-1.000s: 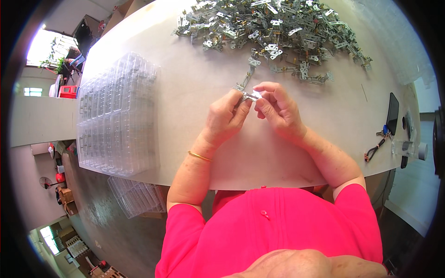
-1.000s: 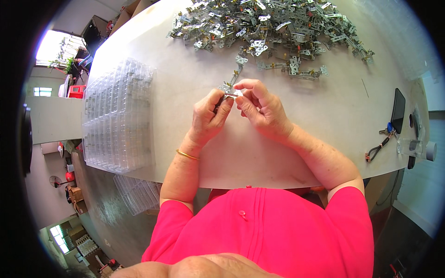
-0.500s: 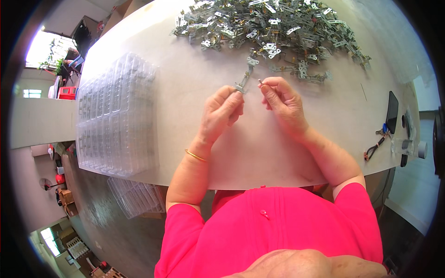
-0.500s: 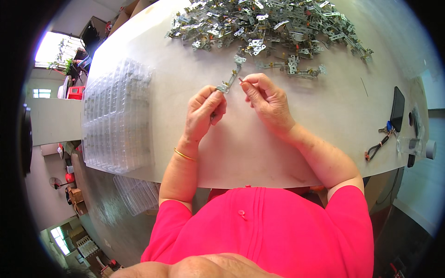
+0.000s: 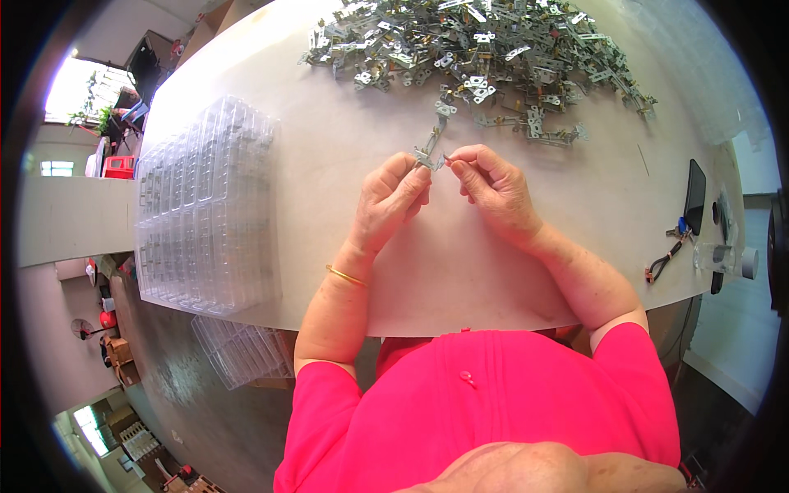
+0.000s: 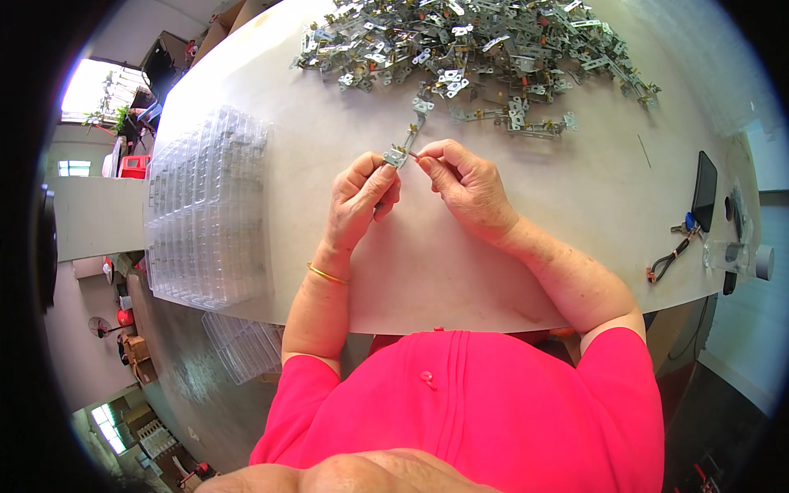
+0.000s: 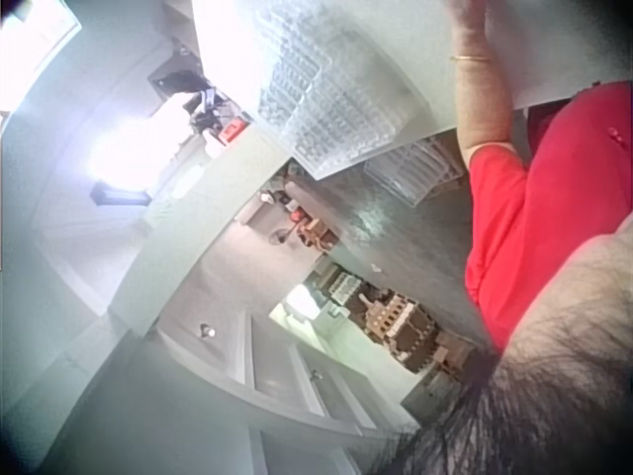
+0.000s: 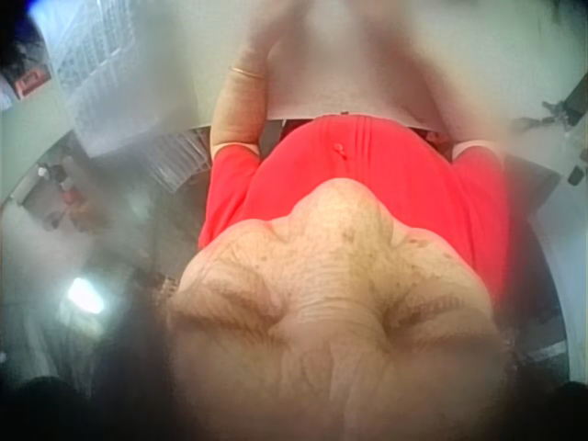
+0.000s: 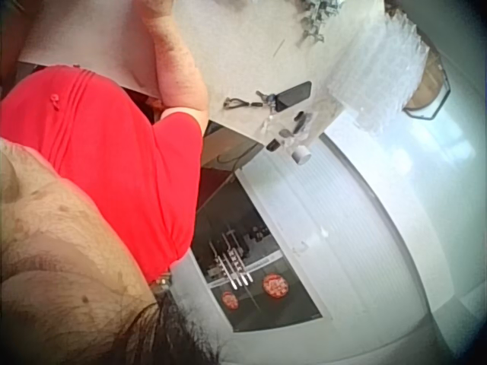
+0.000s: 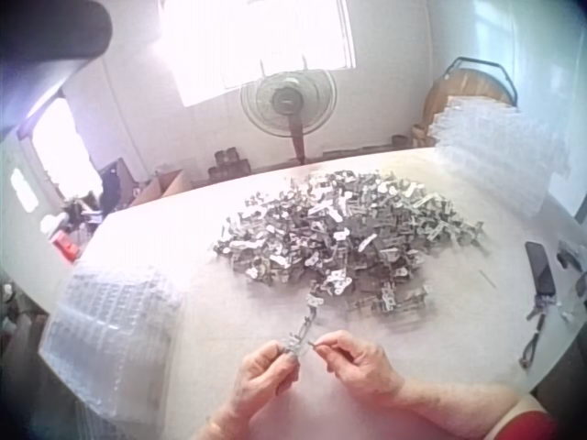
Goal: The worker picks up small metal hinge components from a pile and places them individually into the slots of a plastic organizer tray.
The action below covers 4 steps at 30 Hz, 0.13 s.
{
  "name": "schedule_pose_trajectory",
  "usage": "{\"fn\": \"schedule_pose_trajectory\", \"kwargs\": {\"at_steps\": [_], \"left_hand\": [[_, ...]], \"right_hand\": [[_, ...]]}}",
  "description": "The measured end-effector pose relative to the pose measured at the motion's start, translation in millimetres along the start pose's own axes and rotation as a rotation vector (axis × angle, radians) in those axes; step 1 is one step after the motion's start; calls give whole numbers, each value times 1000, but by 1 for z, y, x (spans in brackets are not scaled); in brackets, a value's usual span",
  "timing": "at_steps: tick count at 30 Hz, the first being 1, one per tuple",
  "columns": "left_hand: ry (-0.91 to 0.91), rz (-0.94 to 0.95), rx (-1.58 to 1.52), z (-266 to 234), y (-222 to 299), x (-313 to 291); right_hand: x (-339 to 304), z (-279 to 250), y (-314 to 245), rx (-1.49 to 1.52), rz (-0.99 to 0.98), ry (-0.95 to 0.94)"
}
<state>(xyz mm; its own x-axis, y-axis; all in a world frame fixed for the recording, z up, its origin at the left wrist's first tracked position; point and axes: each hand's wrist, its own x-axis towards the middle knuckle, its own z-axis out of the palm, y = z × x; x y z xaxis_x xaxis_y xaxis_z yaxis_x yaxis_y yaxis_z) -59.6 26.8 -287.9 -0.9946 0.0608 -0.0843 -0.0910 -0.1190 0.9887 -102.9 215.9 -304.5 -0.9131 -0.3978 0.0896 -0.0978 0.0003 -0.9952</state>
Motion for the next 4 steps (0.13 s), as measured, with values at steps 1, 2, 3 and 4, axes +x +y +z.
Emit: {"fn": "schedule_pose_trajectory", "kwargs": {"at_steps": [1,2,3,4], "left_hand": [[0,0,0,0,0,0],[-6,37,79,0,-2,0],[-12,74,157,0,-3,0],[-11,73,157,-1,-4,-1]], "right_hand": [[0,0,-1,6,11,0],[0,1,-2,13,23,0],[0,0,-2,13,24,-1],[0,0,-2,101,63,-37]]}}
